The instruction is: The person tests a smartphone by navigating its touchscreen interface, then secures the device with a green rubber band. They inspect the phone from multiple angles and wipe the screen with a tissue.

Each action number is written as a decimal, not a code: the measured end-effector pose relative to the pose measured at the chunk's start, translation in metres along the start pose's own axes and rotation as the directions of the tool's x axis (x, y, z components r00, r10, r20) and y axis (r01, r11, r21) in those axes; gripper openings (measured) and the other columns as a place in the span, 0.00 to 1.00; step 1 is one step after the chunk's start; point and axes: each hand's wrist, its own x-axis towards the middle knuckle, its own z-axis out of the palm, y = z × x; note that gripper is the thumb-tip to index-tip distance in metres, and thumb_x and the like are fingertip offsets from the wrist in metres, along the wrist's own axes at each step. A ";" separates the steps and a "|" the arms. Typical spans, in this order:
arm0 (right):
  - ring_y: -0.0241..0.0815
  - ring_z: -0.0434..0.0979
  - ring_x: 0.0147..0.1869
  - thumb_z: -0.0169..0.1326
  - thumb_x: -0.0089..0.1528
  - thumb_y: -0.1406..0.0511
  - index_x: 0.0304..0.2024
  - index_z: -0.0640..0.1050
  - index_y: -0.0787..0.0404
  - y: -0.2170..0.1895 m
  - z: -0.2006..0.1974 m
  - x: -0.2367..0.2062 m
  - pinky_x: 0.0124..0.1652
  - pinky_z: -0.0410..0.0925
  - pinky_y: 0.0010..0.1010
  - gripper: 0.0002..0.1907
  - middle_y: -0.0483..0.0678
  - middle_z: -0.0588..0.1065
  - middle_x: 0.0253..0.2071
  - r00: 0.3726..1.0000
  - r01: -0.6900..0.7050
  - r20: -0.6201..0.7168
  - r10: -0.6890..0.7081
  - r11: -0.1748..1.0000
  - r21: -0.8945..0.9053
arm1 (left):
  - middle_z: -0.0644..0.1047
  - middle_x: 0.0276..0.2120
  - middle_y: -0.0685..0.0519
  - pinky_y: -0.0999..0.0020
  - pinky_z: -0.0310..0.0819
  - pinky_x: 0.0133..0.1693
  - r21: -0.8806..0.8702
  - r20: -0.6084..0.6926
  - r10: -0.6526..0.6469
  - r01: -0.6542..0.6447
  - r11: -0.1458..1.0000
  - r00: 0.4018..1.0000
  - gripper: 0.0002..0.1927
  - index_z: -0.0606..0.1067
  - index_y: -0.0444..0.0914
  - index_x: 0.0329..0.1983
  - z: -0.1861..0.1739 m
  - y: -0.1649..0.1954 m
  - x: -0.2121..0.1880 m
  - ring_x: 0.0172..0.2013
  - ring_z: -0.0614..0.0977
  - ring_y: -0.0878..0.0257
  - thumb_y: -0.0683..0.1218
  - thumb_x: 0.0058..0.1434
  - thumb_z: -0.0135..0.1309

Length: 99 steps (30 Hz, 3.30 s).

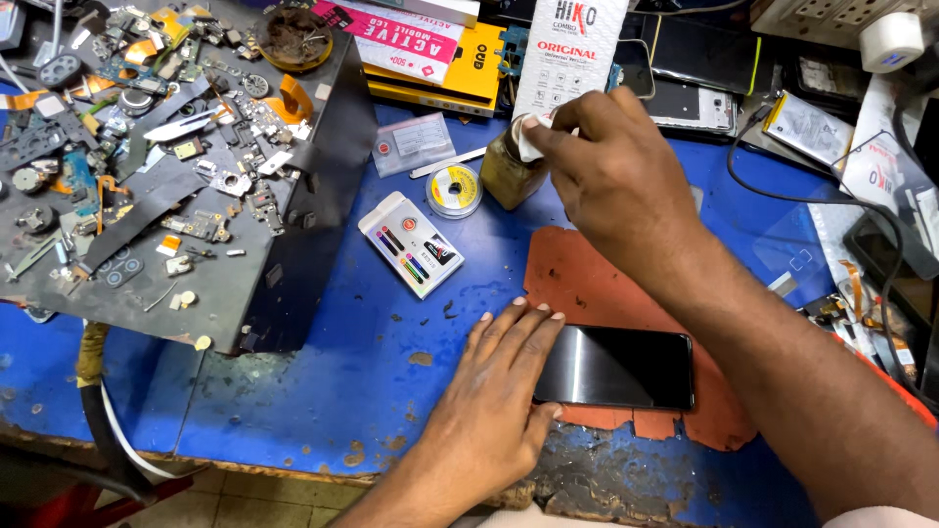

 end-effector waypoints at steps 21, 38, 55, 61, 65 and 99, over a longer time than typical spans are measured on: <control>0.48 0.73 0.57 0.58 0.51 0.63 0.46 0.80 0.59 -0.114 -0.055 -0.182 0.51 0.63 0.44 0.20 0.48 0.78 0.56 0.930 -0.200 0.297 0.216 0.976 -0.084 | 0.69 0.61 0.40 0.36 0.47 0.67 0.119 -0.079 0.066 -0.056 0.991 0.995 0.45 0.59 0.33 0.70 0.017 0.000 -0.028 0.66 0.65 0.41 0.50 0.54 0.67; 0.50 0.72 0.43 0.60 0.60 0.65 0.49 0.82 0.63 -0.110 -0.066 -0.129 0.43 0.62 0.45 0.16 0.50 0.77 0.44 0.879 -0.409 0.194 0.435 0.898 -0.162 | 0.71 0.62 0.40 0.33 0.46 0.67 0.130 -0.115 0.022 -0.007 0.991 0.993 0.47 0.59 0.35 0.70 0.016 -0.006 -0.039 0.67 0.65 0.39 0.53 0.51 0.68; 0.51 0.77 0.49 0.57 0.54 0.69 0.46 0.80 0.65 -0.115 -0.061 -0.127 0.45 0.70 0.41 0.18 0.52 0.78 0.45 0.905 -0.388 0.212 0.368 0.920 0.061 | 0.72 0.62 0.41 0.30 0.45 0.66 0.113 -0.108 0.031 -0.018 0.993 0.994 0.45 0.61 0.35 0.68 0.016 -0.012 -0.048 0.68 0.66 0.39 0.57 0.53 0.66; 0.52 0.77 0.49 0.58 0.54 0.69 0.46 0.79 0.68 -0.117 -0.066 -0.111 0.47 0.72 0.41 0.17 0.53 0.77 0.45 0.894 -0.415 0.215 0.392 0.907 0.068 | 0.72 0.62 0.40 0.29 0.46 0.66 0.097 -0.111 0.038 -0.028 0.995 0.993 0.43 0.61 0.35 0.68 0.017 -0.012 -0.048 0.68 0.66 0.38 0.56 0.54 0.65; 0.52 0.78 0.48 0.57 0.54 0.69 0.48 0.80 0.69 -0.117 -0.063 -0.113 0.45 0.72 0.42 0.19 0.53 0.77 0.44 0.925 -0.337 0.226 0.304 0.933 0.124 | 0.73 0.61 0.41 0.29 0.46 0.66 0.109 -0.131 0.033 -0.019 0.994 0.991 0.43 0.61 0.35 0.68 0.017 -0.013 -0.049 0.67 0.66 0.39 0.57 0.55 0.64; 0.51 0.77 0.47 0.59 0.46 0.78 0.43 0.82 0.66 -0.072 -0.082 -0.154 0.46 0.72 0.39 0.21 0.51 0.78 0.42 0.885 -0.411 0.260 0.386 0.910 0.048 | 0.75 0.57 0.42 0.30 0.47 0.66 0.099 -0.142 0.008 0.006 0.995 0.990 0.46 0.60 0.37 0.68 0.013 -0.012 -0.046 0.66 0.67 0.40 0.57 0.51 0.67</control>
